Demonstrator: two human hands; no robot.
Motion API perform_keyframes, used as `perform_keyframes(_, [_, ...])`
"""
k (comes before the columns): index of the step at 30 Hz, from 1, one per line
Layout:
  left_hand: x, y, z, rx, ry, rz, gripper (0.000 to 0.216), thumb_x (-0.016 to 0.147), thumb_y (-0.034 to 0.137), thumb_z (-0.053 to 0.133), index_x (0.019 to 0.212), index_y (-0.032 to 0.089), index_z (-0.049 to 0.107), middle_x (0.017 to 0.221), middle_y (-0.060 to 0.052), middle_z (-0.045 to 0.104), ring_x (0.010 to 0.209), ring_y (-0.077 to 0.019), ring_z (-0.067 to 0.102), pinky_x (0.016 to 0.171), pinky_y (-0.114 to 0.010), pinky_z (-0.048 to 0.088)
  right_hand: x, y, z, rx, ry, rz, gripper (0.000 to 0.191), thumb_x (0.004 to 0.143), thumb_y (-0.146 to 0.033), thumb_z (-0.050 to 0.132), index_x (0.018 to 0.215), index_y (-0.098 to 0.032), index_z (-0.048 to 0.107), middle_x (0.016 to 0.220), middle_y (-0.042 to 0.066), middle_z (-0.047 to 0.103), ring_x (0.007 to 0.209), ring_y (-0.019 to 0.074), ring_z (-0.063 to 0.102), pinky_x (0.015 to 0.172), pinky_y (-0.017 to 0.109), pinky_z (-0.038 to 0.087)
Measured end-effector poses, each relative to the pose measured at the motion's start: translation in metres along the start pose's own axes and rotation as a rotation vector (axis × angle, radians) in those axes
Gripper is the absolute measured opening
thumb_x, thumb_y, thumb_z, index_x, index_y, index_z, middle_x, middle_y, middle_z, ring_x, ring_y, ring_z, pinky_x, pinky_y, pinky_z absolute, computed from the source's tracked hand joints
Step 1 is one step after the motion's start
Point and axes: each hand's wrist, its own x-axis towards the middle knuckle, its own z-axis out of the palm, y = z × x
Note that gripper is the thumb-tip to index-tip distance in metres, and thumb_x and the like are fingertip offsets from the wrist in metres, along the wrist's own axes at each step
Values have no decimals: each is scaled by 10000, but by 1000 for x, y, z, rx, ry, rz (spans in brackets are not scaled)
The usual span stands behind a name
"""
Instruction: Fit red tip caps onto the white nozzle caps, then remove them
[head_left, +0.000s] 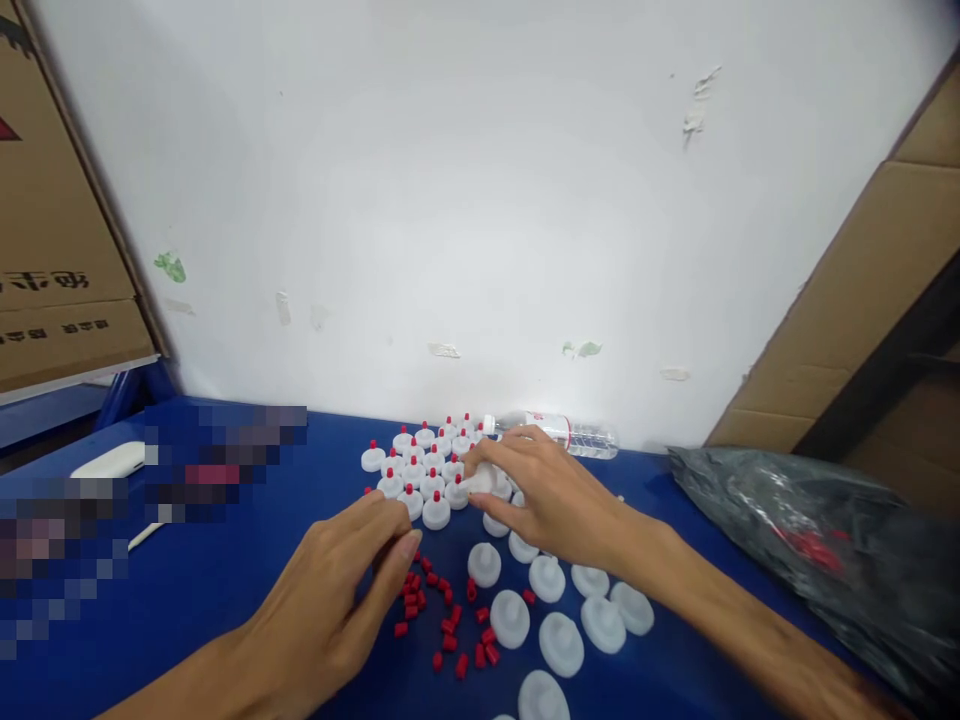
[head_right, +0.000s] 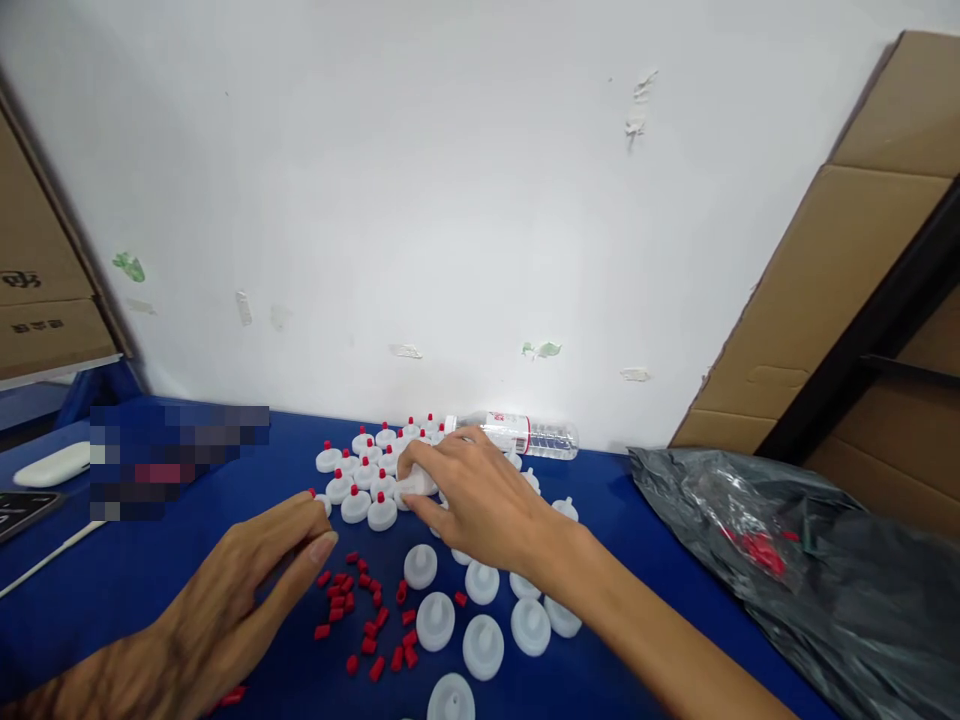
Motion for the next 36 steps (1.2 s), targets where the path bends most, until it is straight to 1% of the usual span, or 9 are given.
perform_keyframes(4, [1,-12,10,-37,-104,9,239,1098,313,440,928,249,595,879,6,634,760,-168,615,635,-288,461,0,-2,17,89,-74,34,124,951,-286,792,1033,-249,707,1098,5,756,1080,185,689,989,359,481])
perform_keyframes(9, [-1,-16,15,-29,-151,21,248,1102,258,443,1026,275,679,998,-24,643,881,-181,626,692,-290,483,0,2,25,100,-130,60,126,955,-339,796,1037,-252,757,1038,6,750,1007,193,683,936,382,473])
perform_keyframes(15, [-3,-19,17,-2,-212,-6,197,1089,265,468,1098,300,662,1056,-16,685,959,-213,652,814,-350,536,-3,13,18,8,-102,124,327,1129,-406,476,1162,-201,730,1131,82,766,1121,267,656,1023,487,422])
perform_keyframes(20, [-3,-22,20,21,-234,-3,159,1064,254,498,1114,284,645,1056,-25,710,1000,-236,648,845,-375,538,-7,16,27,-24,-151,87,379,1146,-382,406,1136,-214,745,1035,70,782,1070,265,681,1006,489,442])
perform_keyframes(26, [-2,-12,12,-22,-181,-59,215,1112,319,407,1110,276,618,1051,-20,694,983,-217,645,836,-362,519,-1,9,13,-41,18,100,233,1075,-389,600,1121,-177,683,1083,90,750,1050,266,676,1019,483,438])
perform_keyframes(29, [-3,-10,10,-32,-98,-86,194,1113,380,417,1177,286,575,1022,-5,671,903,-199,657,768,-343,502,2,-5,3,-9,14,13,146,1024,-293,684,1124,-205,625,1084,53,729,976,214,681,896,370,502])
perform_keyframes(31, [-3,-11,10,-37,-58,-77,185,1101,415,459,1184,283,556,992,8,667,840,-186,663,724,-327,498,2,-17,2,16,-29,-86,209,994,-247,725,1151,-217,592,1057,20,733,934,179,691,836,307,519])
perform_keyframes(33, [-3,-11,10,-55,-63,-45,160,1091,402,478,1098,270,568,945,16,664,790,-175,654,687,-310,497,2,-30,6,21,-65,-186,248,981,-221,738,1165,-205,573,1019,10,739,918,167,701,854,290,528])
perform_keyframes(36, [-2,-11,9,-106,-126,19,257,1103,323,400,916,253,563,867,15,646,724,-161,617,657,-297,501,3,-43,11,-6,-83,-291,125,1035,-167,622,1153,-175,581,1007,48,747,899,175,701,845,317,536])
